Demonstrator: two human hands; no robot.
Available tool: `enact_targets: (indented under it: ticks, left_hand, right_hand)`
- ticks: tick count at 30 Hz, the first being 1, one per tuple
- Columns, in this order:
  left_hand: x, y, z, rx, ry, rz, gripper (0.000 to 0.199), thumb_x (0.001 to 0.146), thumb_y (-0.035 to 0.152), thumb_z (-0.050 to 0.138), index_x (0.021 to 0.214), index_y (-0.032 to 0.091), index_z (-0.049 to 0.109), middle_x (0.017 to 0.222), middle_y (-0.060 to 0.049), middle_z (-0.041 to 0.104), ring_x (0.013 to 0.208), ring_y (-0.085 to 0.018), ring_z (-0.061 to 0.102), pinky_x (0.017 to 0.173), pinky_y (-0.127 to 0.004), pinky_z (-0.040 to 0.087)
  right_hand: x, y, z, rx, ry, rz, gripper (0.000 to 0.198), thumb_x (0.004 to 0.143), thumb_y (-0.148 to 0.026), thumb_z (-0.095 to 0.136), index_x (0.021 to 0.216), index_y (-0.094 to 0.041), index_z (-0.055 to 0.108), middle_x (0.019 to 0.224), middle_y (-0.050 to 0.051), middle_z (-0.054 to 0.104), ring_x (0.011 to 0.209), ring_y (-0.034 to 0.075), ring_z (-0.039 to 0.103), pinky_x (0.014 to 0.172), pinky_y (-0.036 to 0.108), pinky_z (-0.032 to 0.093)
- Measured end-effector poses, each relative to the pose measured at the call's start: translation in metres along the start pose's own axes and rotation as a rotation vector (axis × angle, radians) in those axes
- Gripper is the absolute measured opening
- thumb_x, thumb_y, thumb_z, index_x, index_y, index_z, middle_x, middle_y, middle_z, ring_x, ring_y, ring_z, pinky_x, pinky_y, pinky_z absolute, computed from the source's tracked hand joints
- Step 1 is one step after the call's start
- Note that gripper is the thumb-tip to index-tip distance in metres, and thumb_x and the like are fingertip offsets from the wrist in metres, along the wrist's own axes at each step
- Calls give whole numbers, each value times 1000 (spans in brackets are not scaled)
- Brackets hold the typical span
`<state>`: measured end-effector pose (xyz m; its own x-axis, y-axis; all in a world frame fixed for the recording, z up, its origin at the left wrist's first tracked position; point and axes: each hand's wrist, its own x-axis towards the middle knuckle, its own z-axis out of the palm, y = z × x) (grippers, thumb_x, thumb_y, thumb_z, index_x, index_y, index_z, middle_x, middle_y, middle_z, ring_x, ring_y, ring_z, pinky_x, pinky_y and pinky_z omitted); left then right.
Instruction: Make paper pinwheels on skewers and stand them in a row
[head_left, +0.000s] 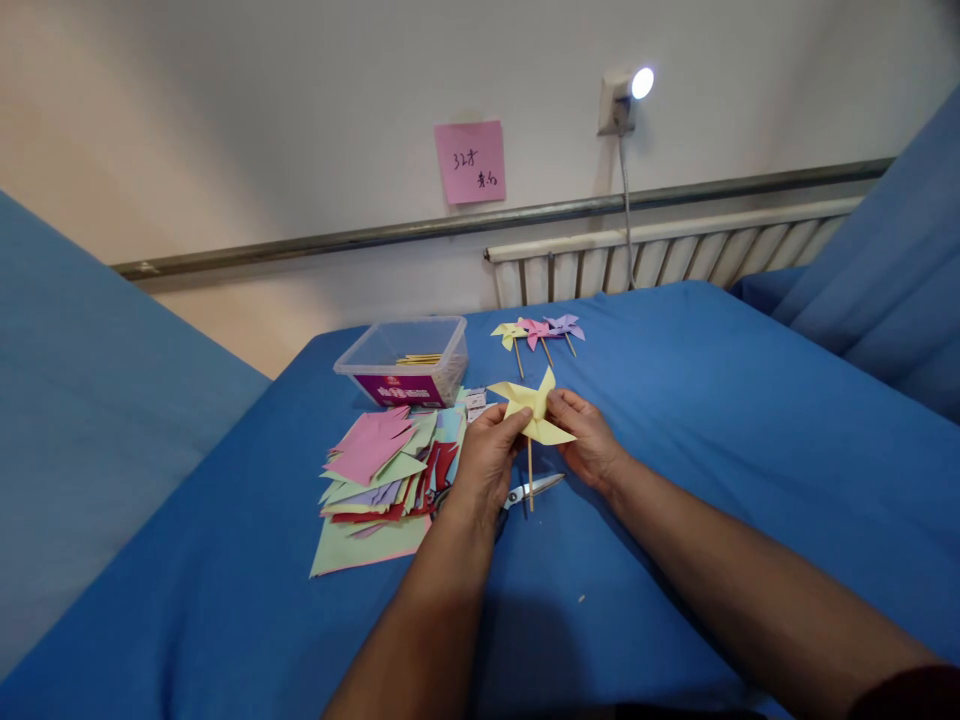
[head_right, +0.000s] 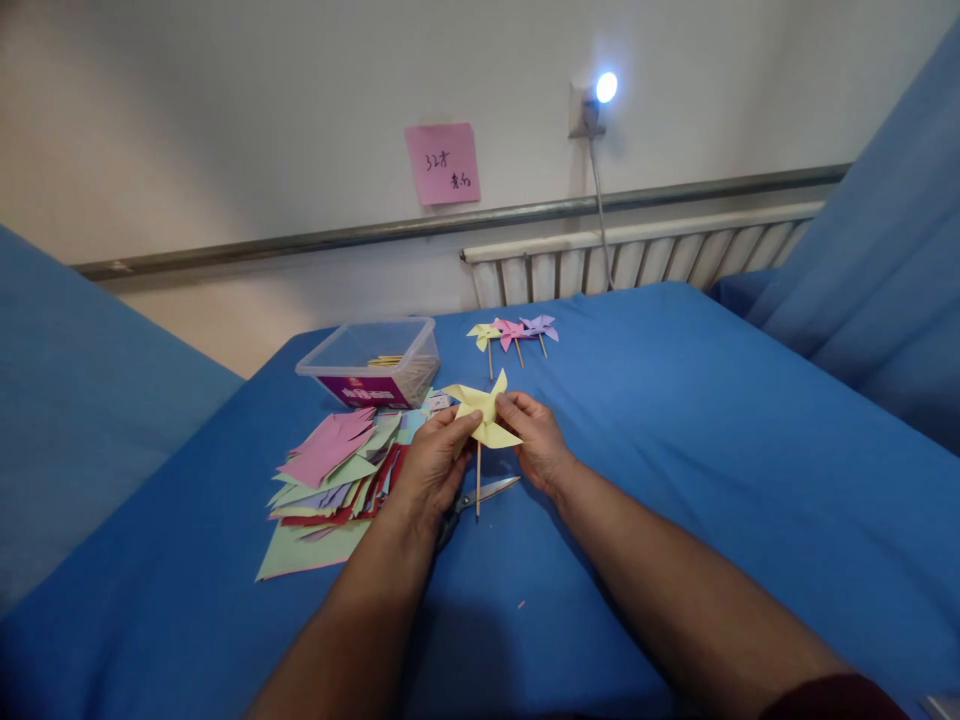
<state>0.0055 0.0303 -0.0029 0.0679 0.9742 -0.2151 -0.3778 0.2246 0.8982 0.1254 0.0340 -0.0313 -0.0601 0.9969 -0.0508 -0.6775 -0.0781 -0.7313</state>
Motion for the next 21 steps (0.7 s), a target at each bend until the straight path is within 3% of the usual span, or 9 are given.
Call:
enact_targets:
  ticks: [6,9,12,14,17,21]
  left_hand:
    - [1,-1,0,32,-26,-8,26,57,26,79,77,12,69,73,-7,70,61,-15,62,65,-27,47]
    - [2,-2,-1,53,-27,-12,26,58,27,78,77,12,69,71,-7,69,60,-14,61,62,-26,47]
    - [3,-2,-3,114,9,-4,27,58,29,78,77,12,69,68,-6,68,55,-14,59,58,-26,46]
    - [3,-2,-4,166,28,8,28,59,31,77,78,12,69,67,-5,68,53,-13,58,55,-26,45]
    - [3,-4,-4,236,43,51,28,59,32,77,77,12,69,66,-4,67,53,-13,56,53,-24,43]
    - [4,-7,-4,241,53,94,30,54,31,79,75,12,69,66,-3,66,55,-12,57,55,-23,42]
  right_hand:
    - [3,-3,-3,-56,25,32,37,63,-45,78,67,-20,52,53,-5,51,47,9,46,48,23,40]
    - [4,-5,-6,-96,28,19,33,67,-48,74,71,-20,56,59,-3,55,52,11,51,51,24,43]
    - [4,-9,-9,-237,91,-164,33,75,-47,66,99,-25,63,92,1,64,74,14,60,65,28,49]
    - [4,-13,-11,-441,118,-347,36,77,-42,65,111,-29,62,113,3,60,91,16,60,75,30,49]
    - [4,-16,-13,-757,54,-530,28,81,-37,61,106,-27,67,123,6,53,105,19,56,83,32,47]
    - [3,-13,-11,-901,-47,-612,19,85,-35,57,89,-24,72,118,7,57,111,21,54,94,37,43]
